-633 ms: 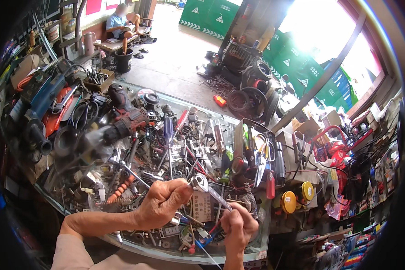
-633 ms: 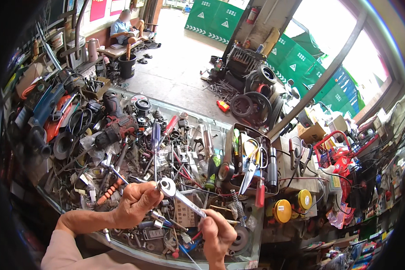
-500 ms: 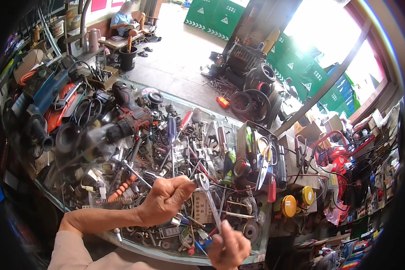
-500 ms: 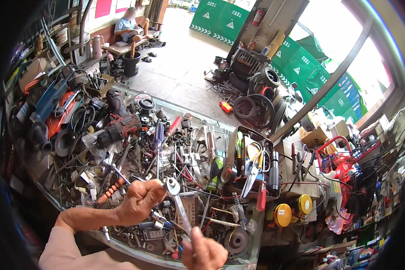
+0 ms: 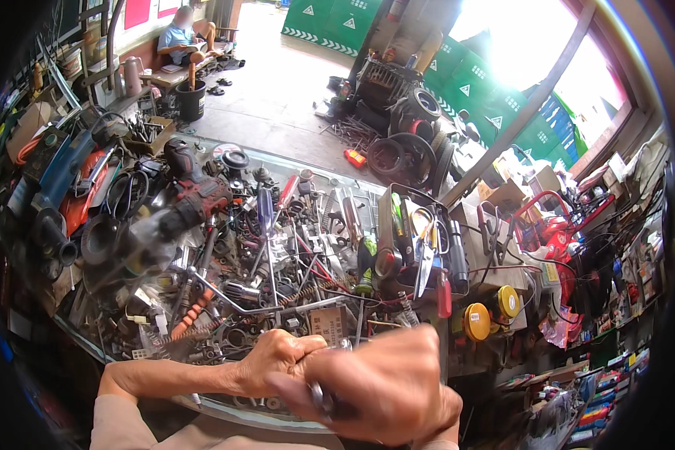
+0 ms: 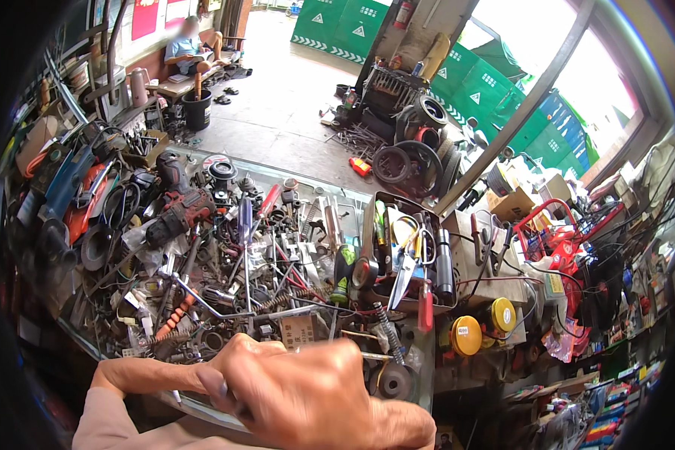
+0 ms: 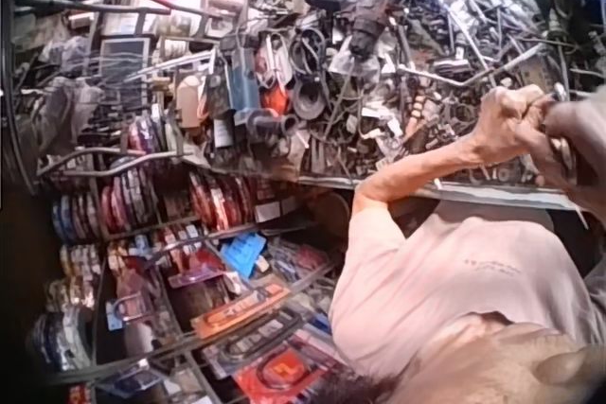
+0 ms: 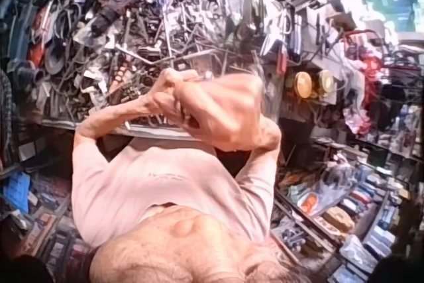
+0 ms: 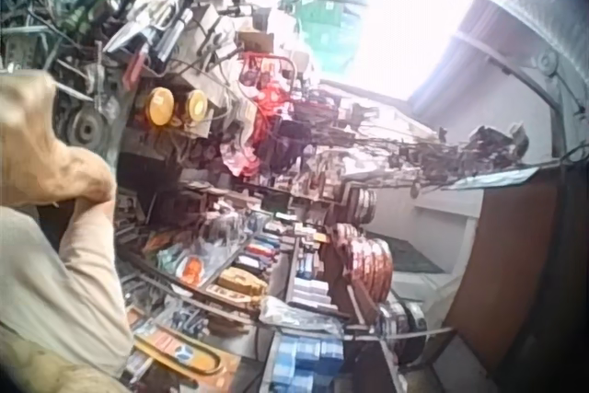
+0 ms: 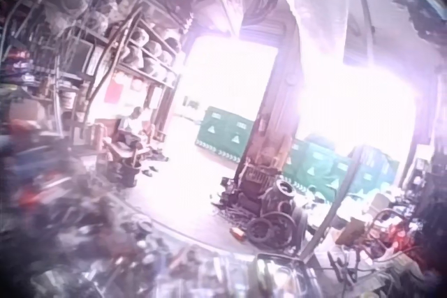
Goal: The person browses shelves of packaged bicycle parts, then moves to a cluttered workbench. They pick up a socket wrench and a socket, inspect them, and attempt to fit the socket onto the wrench handle. They continue to manipulate the two metal pieces, trying to align them.
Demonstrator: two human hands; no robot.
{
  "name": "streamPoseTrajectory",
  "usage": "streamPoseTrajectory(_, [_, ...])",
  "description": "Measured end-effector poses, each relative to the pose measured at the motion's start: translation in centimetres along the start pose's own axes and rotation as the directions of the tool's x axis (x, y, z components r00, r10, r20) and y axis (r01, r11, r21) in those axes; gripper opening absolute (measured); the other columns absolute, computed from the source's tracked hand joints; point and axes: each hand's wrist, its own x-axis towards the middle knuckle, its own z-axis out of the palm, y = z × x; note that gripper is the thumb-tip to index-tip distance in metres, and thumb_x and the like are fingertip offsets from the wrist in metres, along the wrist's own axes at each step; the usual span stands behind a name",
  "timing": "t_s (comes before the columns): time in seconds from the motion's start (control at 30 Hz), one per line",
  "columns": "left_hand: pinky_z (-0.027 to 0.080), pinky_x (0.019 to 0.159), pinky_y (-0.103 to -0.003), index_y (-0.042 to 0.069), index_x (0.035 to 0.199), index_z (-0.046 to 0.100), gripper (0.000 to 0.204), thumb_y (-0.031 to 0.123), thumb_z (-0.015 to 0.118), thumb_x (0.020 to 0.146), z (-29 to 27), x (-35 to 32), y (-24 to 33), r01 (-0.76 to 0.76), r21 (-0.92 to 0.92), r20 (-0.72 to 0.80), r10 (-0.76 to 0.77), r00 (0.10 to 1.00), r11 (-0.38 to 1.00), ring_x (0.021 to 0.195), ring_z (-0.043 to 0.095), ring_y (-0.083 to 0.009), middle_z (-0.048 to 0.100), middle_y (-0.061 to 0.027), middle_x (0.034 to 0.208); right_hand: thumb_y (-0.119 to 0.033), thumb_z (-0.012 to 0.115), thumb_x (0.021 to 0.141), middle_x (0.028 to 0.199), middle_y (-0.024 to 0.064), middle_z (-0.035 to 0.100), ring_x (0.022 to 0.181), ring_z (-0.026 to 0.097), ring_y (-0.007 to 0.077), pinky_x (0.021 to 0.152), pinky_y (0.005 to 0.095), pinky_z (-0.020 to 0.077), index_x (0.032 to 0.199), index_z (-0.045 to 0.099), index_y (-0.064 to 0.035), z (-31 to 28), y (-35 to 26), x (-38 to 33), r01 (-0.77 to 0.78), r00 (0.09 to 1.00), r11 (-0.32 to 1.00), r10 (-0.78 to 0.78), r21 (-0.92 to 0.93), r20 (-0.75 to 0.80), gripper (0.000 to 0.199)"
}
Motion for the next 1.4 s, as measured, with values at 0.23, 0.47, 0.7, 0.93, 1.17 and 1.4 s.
streamPoseTrajectory(0.23, [0.043, 0.042, -0.033, 0.003, 0.083, 0.062, 0.024, 0.021, 0.054, 0.097, 0.5, -0.2, 1.7, -0.055, 0.007, 0.124, 0.053, 0.991, 0.998, 0.049, 0.062, -0.0193, 0.060, -0.0079, 0.061, -0.030, 0.083, 0.073, 0.050, -0.0043, 0.053, 0.045, 0.044, 0.0013, 0.039, 0.0213, 0.0315, 0.060, 0.058, -0.0070, 1.9, 7.1, 4.8, -0.402, 0.914, 0.849, 0.353, 0.342, 0.199, 0.036])
streamPoseTrajectory(0.47, [0.046, 0.043, -0.029, 0.005, 0.080, 0.060, 0.025, 0.021, 0.053, 0.098, 0.5, -0.5, 3.2, -0.016, -0.102, 0.176, 0.033, 0.984, 0.995, 0.051, 0.065, -0.0152, 0.058, -0.0041, 0.055, -0.036, 0.075, 0.078, 0.057, -0.0042, 0.055, 0.050, 0.045, 0.0018, 0.043, 0.0211, 0.0309, 0.070, 0.069, -0.0049, 3.5, 13.8, 1.3, -0.731, 0.680, 0.558, 0.648, 0.393, 0.343, 0.033])
streamPoseTrajectory(0.7, [0.044, 0.047, -0.025, -0.001, 0.084, 0.059, 0.032, 0.024, 0.049, 0.100, -0.1, -0.7, 3.9, 0.038, -0.309, 0.201, 0.026, 0.979, 0.950, 0.059, 0.065, -0.0116, 0.057, -0.0054, 0.065, -0.031, 0.068, 0.087, 0.055, -0.0048, 0.051, 0.045, 0.039, 0.0007, 0.039, 0.0190, 0.0246, 0.067, 0.065, -0.0043, 3.6, 13.1, -3.3, -0.745, 0.598, 0.366, 0.737, 0.558, 0.315, 0.033])
streamPoseTrajectory(0.93, [0.043, 0.053, -0.024, -0.001, 0.089, 0.059, 0.033, 0.027, 0.048, 0.100, -1.9, -0.3, 5.2, 0.156, -0.421, 0.224, -0.064, 0.973, 0.894, 0.063, 0.058, -0.0063, 0.057, -0.0025, 0.068, -0.027, 0.066, 0.089, 0.056, -0.0038, 0.053, 0.046, 0.037, 0.0010, 0.040, 0.0190, 0.0228, 0.064, 0.063, -0.0037, 4.2, 12.2, -6.3, -0.638, 0.615, 0.351, 0.768, 0.686, 0.179, 0.034])
streamPoseTrajectory(1.17, [0.043, 0.049, -0.027, 0.001, 0.091, 0.062, 0.032, 0.029, 0.048, 0.100, -0.7, -0.5, 4.1, 0.183, -0.255, 0.333, -0.092, 0.939, 0.949, 0.056, 0.059, -0.0087, 0.060, -0.0044, 0.065, -0.030, 0.063, 0.092, 0.059, -0.0062, 0.049, 0.051, 0.038, 0.0006, 0.044, 0.0200, 0.0256, 0.070, 0.061, -0.0033, 4.5, 13.7, -6.7, -0.696, 0.628, 0.428, 0.752, 0.576, 0.201, 0.035])
streamPoseTrajectory(1.4, [0.046, 0.047, -0.033, 0.006, 0.081, 0.062, 0.038, 0.036, 0.048, 0.099, 1.1, -1.0, 3.4, 0.248, -0.038, 0.342, -0.221, 0.913, 0.968, 0.049, 0.062, -0.0186, 0.063, -0.0055, 0.057, -0.021, 0.068, 0.090, 0.062, -0.0084, 0.050, 0.057, 0.038, -0.0001, 0.048, 0.0203, 0.0285, 0.081, 0.063, -0.0035, 2.8, 12.6, -3.4, -0.585, 0.756, 0.718, 0.651, 0.378, -0.067, 0.020])
